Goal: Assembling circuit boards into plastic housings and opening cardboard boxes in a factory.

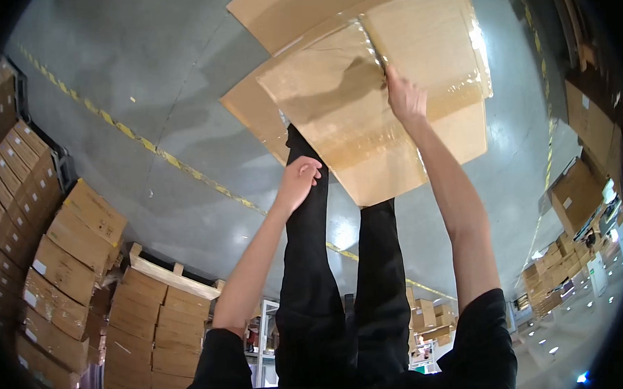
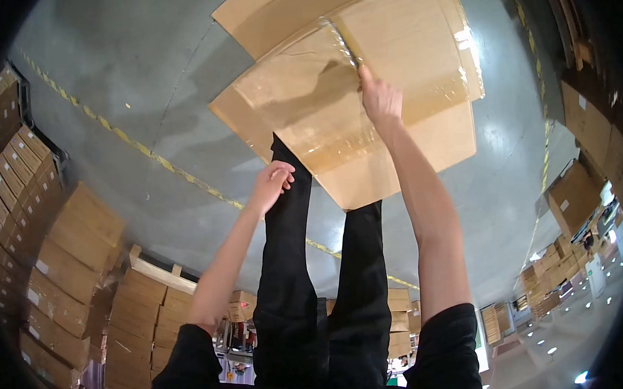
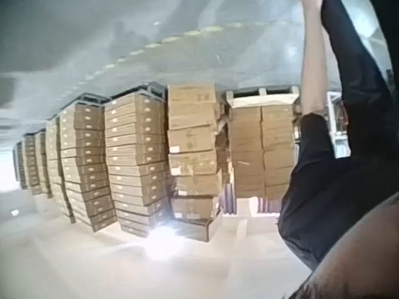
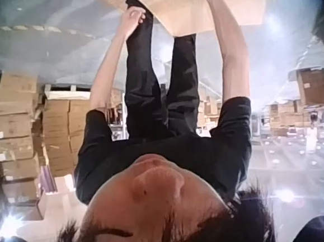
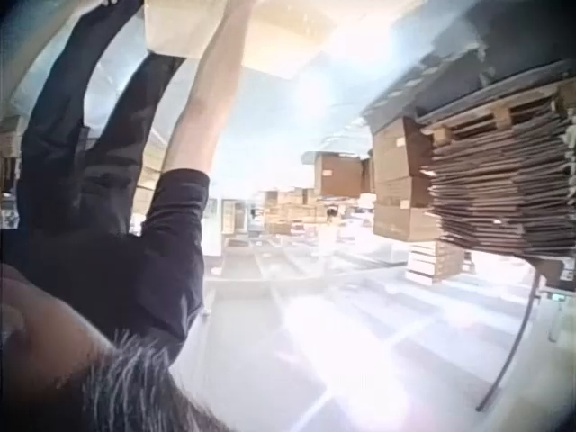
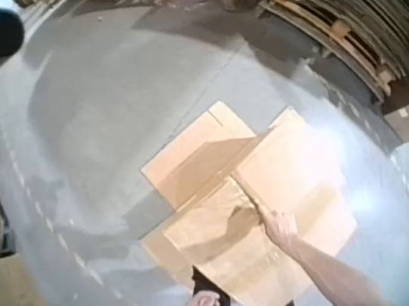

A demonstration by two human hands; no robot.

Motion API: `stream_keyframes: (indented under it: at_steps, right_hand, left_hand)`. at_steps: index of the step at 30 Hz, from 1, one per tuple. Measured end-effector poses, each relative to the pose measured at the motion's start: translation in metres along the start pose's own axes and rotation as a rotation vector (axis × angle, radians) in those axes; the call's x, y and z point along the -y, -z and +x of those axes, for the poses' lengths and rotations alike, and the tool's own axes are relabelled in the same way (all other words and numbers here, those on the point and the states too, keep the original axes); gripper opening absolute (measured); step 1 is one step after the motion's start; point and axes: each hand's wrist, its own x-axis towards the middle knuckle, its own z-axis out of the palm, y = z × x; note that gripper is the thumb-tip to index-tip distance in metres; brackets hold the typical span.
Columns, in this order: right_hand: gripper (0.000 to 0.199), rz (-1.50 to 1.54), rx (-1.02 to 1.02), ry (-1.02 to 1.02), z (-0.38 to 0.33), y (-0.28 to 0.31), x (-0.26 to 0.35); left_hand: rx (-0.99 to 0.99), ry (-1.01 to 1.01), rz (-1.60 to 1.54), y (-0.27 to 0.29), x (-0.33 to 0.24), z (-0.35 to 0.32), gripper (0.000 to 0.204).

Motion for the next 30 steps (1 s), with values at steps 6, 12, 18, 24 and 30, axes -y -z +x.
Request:
stream_keyframes:
  at_steps: [6,12,18,24,30]
  right_hand:
    - [0.017,-0.089,0.172,-0.073,-0.167,-0.088,-0.105]
    - [0.018,-0.054,0.366,-0.323,-0.341,-0.155,-0.212]
    - [0.024,0.495,0.296,-0.788,-0.436,-0.178,-0.235]
    - [0.029,0.873,0.186,-0.833,-0.452,-0.194,-0.198]
    - [0.031,1.225,-0.167,-0.858,-0.360,-0.172,-0.158]
  left_hand:
    - [-0.109,0.021,0.364,-0.037,-0.013,0.046,0.017]
    - [0.212,-0.512,1.232,-0.182,-0.018,0.075,0.028]
    - [0.259,-0.763,1.855,-0.278,0.050,0.096,0.064]
    - [0.166,-0.526,2.411,-0.297,0.065,0.089,0.060]
    - [0.275,-0.459,2.442,-0.288,0.050,0.091,0.059]
